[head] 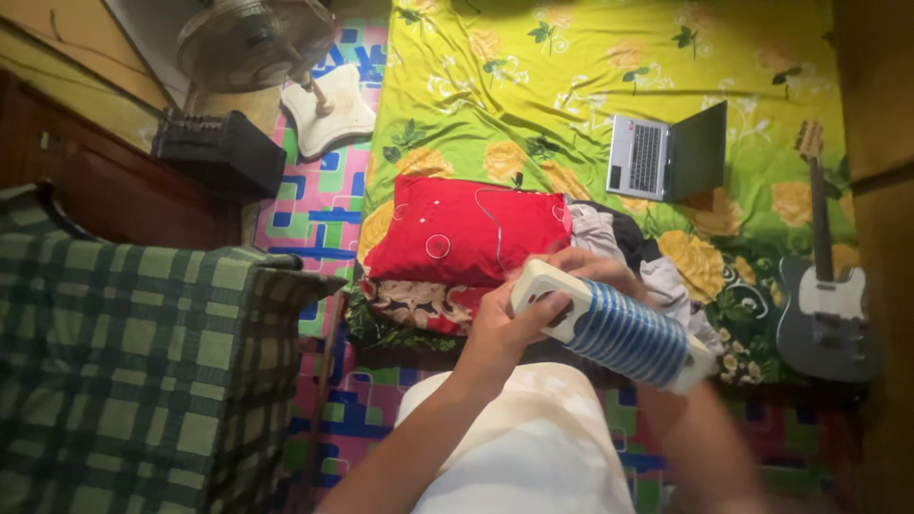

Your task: The person wraps a blue electrical cable around a white power strip by hand.

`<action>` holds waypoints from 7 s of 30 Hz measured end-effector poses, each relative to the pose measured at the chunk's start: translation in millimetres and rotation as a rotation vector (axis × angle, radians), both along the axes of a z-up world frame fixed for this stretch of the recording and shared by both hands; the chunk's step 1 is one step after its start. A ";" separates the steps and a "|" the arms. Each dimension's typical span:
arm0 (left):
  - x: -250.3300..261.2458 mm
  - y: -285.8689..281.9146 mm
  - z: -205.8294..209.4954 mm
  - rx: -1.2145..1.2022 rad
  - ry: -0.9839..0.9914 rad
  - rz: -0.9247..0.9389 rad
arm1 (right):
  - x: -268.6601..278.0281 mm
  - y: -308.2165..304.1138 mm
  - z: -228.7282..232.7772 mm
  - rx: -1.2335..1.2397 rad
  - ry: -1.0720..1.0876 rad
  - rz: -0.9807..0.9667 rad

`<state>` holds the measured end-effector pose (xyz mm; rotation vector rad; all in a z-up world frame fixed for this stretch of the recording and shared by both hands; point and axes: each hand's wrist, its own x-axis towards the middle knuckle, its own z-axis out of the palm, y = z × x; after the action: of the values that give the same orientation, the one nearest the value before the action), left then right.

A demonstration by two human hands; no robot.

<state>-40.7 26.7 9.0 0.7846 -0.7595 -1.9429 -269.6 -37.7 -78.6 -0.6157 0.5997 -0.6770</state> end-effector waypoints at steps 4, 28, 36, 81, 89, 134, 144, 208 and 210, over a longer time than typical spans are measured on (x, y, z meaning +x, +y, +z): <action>-2.3 1.4 -1.8 -0.078 -0.001 0.103 | 36.6 34.4 14.9 -0.640 0.313 -0.400; -37.9 14.1 27.9 -0.561 -0.562 0.388 | 55.1 123.4 65.9 -0.117 0.079 -0.943; -23.1 17.7 69.4 -0.725 -0.730 0.046 | 36.5 145.3 57.7 -0.265 0.064 -0.893; 57.8 -48.0 -19.1 -0.088 -0.096 -0.183 | 119.2 87.0 22.5 -0.494 0.027 -0.867; 94.6 -56.1 3.0 -0.201 -0.107 -0.295 | 119.3 105.0 -78.9 -0.635 0.532 -0.890; 15.4 -119.6 -10.4 -0.494 -0.405 0.733 | -6.5 110.6 133.0 -0.516 1.376 -0.137; 18.1 -57.8 -22.6 -0.323 -0.455 0.315 | -22.3 79.3 230.4 -1.167 1.422 -0.288; 13.0 -49.1 6.4 -0.750 -0.380 -0.084 | 51.1 126.2 74.6 -0.206 0.200 -0.959; 13.6 -46.5 8.6 -0.829 -0.450 -0.026 | 46.8 132.3 75.8 -0.219 0.106 -0.899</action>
<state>-27.1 -19.8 17.7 0.6731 -1.6974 -1.2700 -222.8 94.5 -2.8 -0.5727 0.9155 -1.5744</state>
